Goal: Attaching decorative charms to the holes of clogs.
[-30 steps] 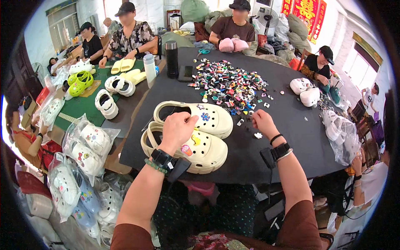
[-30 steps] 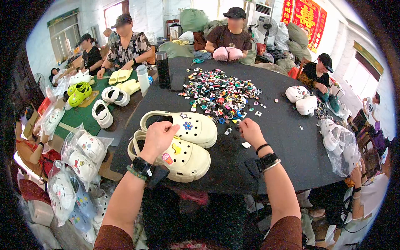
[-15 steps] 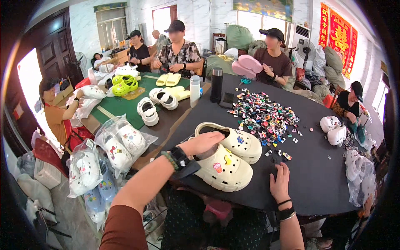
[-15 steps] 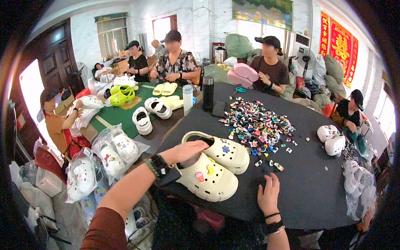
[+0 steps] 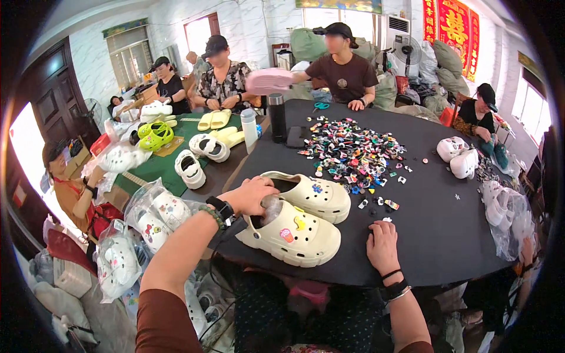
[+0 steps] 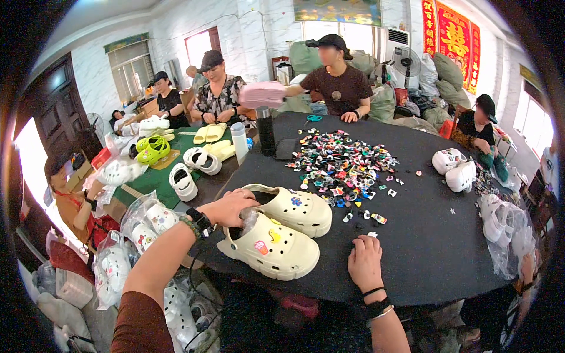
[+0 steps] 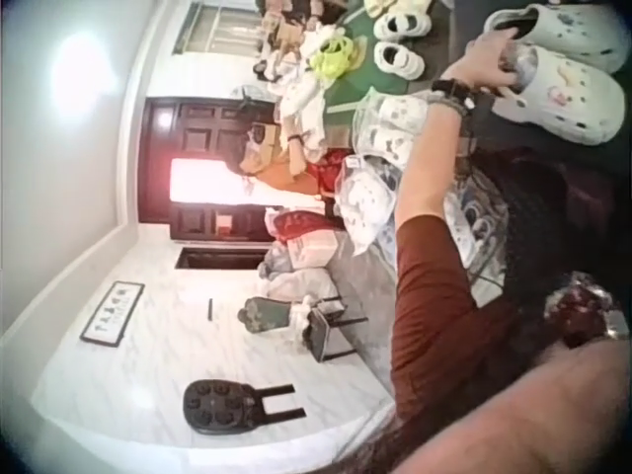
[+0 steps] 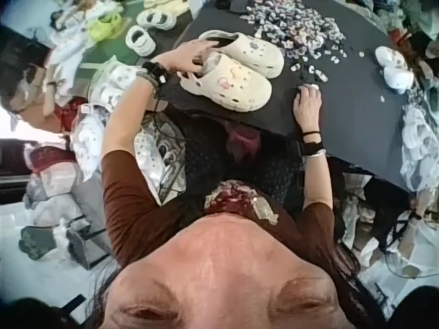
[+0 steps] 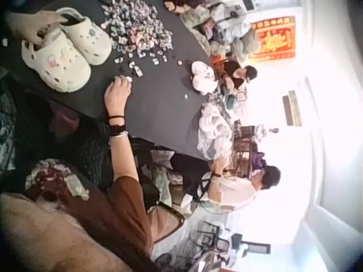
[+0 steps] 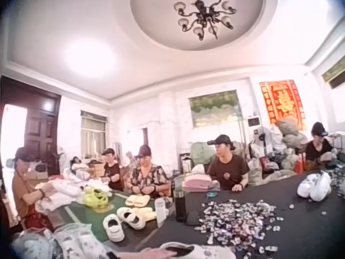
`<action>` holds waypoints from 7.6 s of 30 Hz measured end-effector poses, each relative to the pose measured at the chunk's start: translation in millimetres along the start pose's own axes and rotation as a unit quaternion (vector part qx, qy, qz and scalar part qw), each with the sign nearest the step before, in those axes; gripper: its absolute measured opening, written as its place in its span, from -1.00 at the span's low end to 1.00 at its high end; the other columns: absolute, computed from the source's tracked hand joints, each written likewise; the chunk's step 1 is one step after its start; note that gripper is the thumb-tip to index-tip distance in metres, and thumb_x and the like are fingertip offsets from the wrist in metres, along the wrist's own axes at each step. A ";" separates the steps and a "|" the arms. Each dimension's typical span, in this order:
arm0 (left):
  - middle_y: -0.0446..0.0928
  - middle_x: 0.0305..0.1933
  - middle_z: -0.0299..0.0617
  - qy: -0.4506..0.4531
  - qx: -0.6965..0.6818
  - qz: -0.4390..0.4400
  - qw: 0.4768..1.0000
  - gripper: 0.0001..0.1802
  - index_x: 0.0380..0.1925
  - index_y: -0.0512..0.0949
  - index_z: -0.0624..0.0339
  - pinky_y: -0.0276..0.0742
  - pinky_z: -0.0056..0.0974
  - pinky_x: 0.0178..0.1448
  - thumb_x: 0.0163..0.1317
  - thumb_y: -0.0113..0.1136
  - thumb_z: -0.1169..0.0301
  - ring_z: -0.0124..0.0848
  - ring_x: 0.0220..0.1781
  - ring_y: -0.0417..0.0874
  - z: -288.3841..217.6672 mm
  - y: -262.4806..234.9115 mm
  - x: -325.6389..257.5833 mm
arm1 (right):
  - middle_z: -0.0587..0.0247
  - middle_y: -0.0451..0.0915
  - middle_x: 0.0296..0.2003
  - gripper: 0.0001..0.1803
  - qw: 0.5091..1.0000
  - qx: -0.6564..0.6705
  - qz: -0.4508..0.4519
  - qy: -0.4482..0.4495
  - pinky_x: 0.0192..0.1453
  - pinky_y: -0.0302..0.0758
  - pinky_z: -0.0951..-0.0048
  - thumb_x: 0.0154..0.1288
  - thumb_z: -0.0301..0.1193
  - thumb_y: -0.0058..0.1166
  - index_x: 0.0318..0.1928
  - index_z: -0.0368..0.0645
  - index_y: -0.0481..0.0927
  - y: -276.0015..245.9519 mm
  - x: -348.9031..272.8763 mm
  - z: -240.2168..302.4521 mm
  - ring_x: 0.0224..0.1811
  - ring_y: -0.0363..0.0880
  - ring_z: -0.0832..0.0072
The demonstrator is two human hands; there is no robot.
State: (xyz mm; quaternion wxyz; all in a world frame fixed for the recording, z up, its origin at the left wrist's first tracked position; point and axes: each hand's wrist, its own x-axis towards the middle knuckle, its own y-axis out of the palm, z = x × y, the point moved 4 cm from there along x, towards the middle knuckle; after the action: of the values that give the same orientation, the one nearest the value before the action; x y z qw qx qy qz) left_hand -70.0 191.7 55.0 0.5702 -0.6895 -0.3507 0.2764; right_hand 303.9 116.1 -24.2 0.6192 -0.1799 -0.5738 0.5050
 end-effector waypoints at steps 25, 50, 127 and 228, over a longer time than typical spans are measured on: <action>0.55 -0.37 0.13 -0.326 0.017 -0.389 0.862 -0.78 -0.53 0.55 0.33 0.52 0.04 -0.17 -0.14 0.29 0.38 0.14 -0.24 0.59 69.4 -22.6 -152.4 | 0.02 0.49 0.01 -0.75 0.999 -0.007 0.020 -0.025 0.20 0.33 0.08 0.16 -0.60 0.05 -0.11 -0.25 0.46 -8.7 4.3 18.8 0.09 0.42 0.07; 0.40 0.25 0.10 -0.422 0.182 -0.396 0.795 -0.64 -0.07 0.64 0.07 0.09 0.41 0.38 0.06 0.30 0.37 0.08 0.47 0.20 150.9 -15.6 -197.1 | -0.07 0.45 -0.02 -0.79 0.998 0.010 0.061 -0.021 0.27 0.27 0.04 0.20 -0.64 -0.05 -0.13 -0.29 0.42 -12.8 12.2 38.9 0.09 0.37 -0.03; 0.54 0.17 -0.08 -0.273 -0.177 -0.353 0.877 -0.55 0.24 0.45 0.21 0.49 -0.30 0.08 0.41 0.11 0.28 -0.34 0.06 0.55 -32.3 64.9 -139.4 | 0.01 0.50 0.15 -0.48 0.932 0.249 0.110 -0.240 0.36 0.34 0.13 0.32 -0.31 0.14 0.26 -0.17 0.43 -36.1 57.8 74.1 0.29 0.39 -0.01; 0.31 0.37 0.01 -0.293 -0.046 -0.579 0.760 -0.35 0.38 0.19 0.35 0.30 -0.23 0.39 0.33 0.13 0.44 -0.22 0.33 0.40 6.6 38.2 -275.7 | 0.15 0.51 -0.34 -0.71 0.996 -0.002 -0.042 -0.083 -0.05 0.29 0.15 -0.01 -0.46 0.32 -0.24 -0.16 0.55 -125.9 17.4 60.3 -0.21 0.48 0.14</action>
State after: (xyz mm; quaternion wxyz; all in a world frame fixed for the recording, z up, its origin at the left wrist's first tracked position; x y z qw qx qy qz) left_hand -234.5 -28.6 11.1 0.4591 -0.2659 -0.8451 0.0655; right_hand 299.9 55.6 102.6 0.5894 -0.1148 -0.6314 0.4906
